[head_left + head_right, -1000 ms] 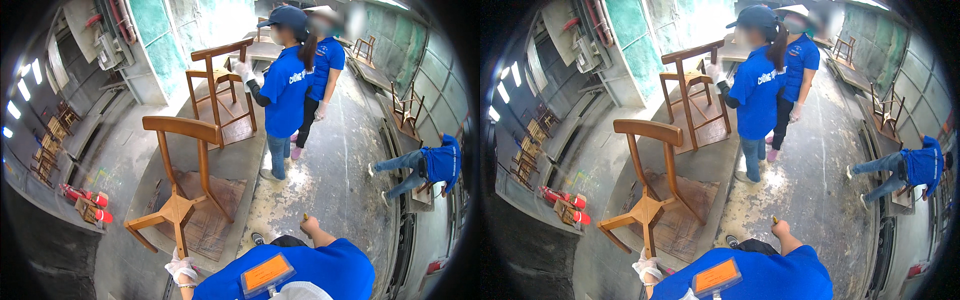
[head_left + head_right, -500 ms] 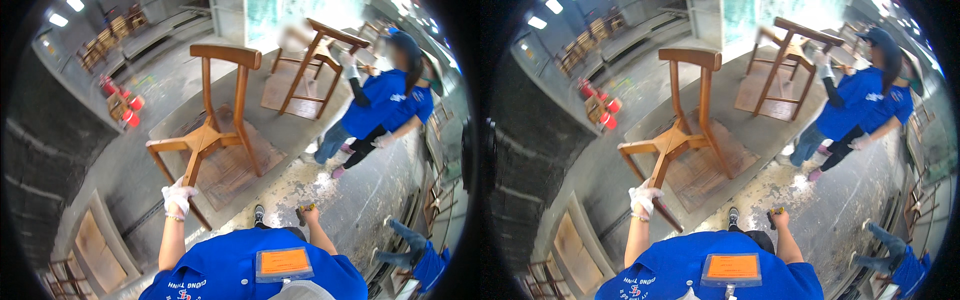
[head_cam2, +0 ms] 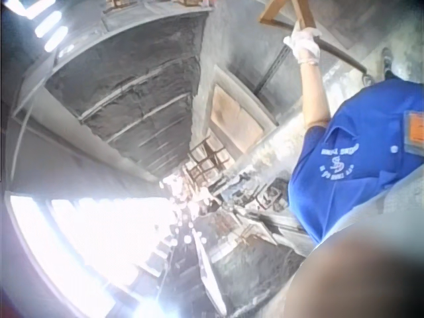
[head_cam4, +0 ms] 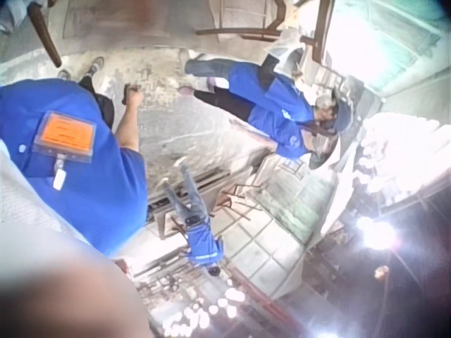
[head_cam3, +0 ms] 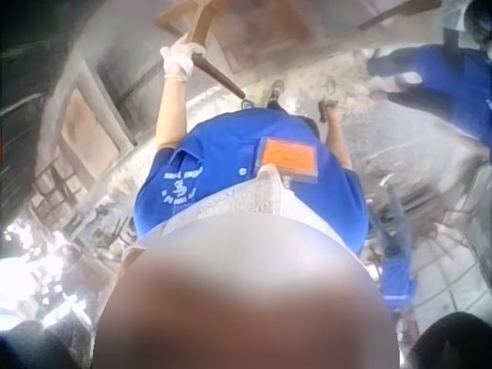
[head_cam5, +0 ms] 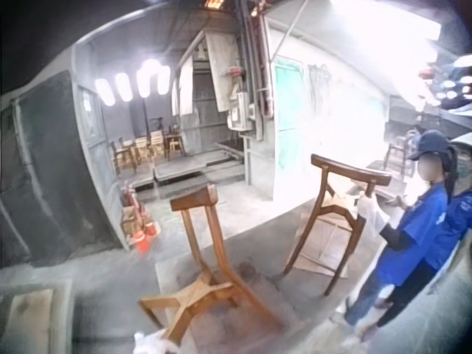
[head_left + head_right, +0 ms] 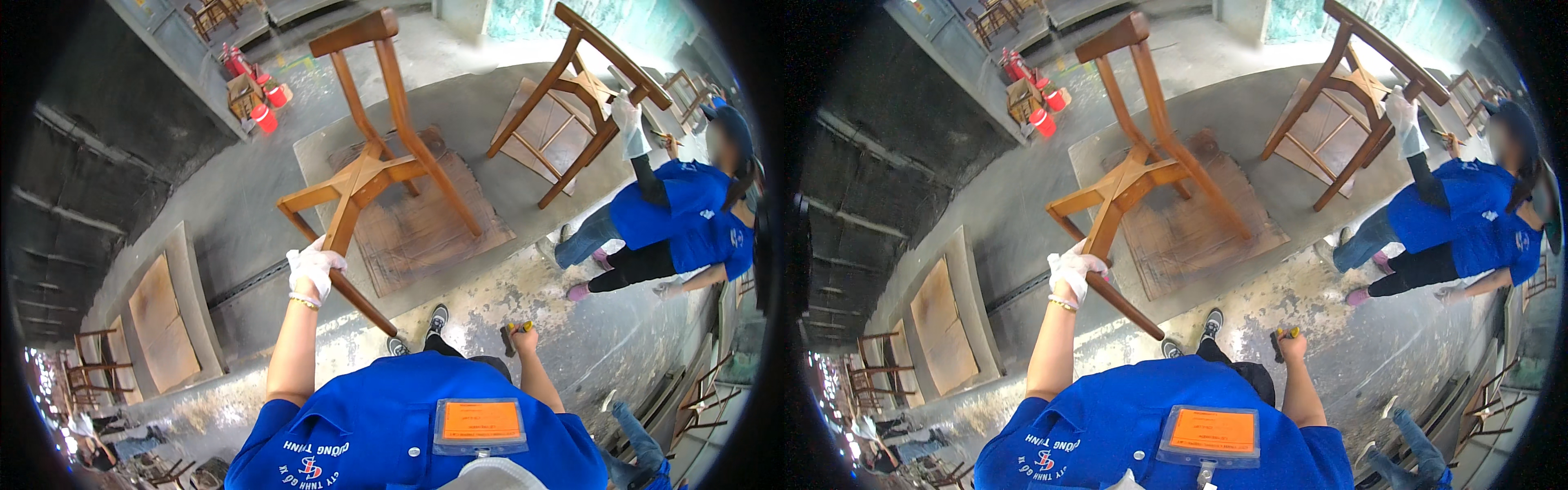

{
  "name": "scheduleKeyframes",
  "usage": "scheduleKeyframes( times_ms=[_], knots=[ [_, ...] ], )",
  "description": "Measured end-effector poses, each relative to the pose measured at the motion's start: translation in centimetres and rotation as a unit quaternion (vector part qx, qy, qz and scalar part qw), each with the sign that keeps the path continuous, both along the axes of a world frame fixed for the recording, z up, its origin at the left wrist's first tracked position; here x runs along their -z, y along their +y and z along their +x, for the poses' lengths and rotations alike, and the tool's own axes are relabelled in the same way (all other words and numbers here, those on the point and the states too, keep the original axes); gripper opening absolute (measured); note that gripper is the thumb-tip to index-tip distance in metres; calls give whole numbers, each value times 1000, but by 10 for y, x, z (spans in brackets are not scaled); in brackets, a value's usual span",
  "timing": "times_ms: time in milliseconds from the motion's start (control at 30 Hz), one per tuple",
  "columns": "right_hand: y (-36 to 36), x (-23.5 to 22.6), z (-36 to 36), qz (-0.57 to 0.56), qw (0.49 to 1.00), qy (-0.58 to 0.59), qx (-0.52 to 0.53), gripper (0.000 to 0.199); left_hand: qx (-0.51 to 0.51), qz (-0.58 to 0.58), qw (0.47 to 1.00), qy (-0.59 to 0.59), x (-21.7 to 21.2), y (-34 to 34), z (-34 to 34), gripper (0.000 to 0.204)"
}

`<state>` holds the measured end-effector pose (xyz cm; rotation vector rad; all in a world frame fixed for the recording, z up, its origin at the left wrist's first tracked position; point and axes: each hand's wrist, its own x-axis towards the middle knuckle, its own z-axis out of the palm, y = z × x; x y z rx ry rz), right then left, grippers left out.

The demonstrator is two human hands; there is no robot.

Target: The person wipes a wooden chair with a white cloth and brushes it with a yellow-handled brush, repeatedly turning the chair to access different sides. Other workers in blue shirts are visible in the background performing similar tasks.

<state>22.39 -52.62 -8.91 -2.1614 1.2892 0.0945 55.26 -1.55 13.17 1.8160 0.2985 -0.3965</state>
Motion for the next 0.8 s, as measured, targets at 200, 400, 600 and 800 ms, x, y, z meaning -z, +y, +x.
scheduleKeyframes(
  times_ms=[200,400,600,800],
  knots=[
    [-12,15,45,91,987,-127,-29,12,-31,35,999,-2,-2,-23,-6,68],
    [18,-32,185,237,906,-348,-47,17,-59,-17,997,44,-11,-34,-15,71],
    [70,-277,389,121,680,-566,-450,20,-32,57,995,74,-32,-39,-10,85],
    [116,-423,547,-300,477,-536,-629,12,-36,184,981,54,-47,-48,-7,82]
  ],
)
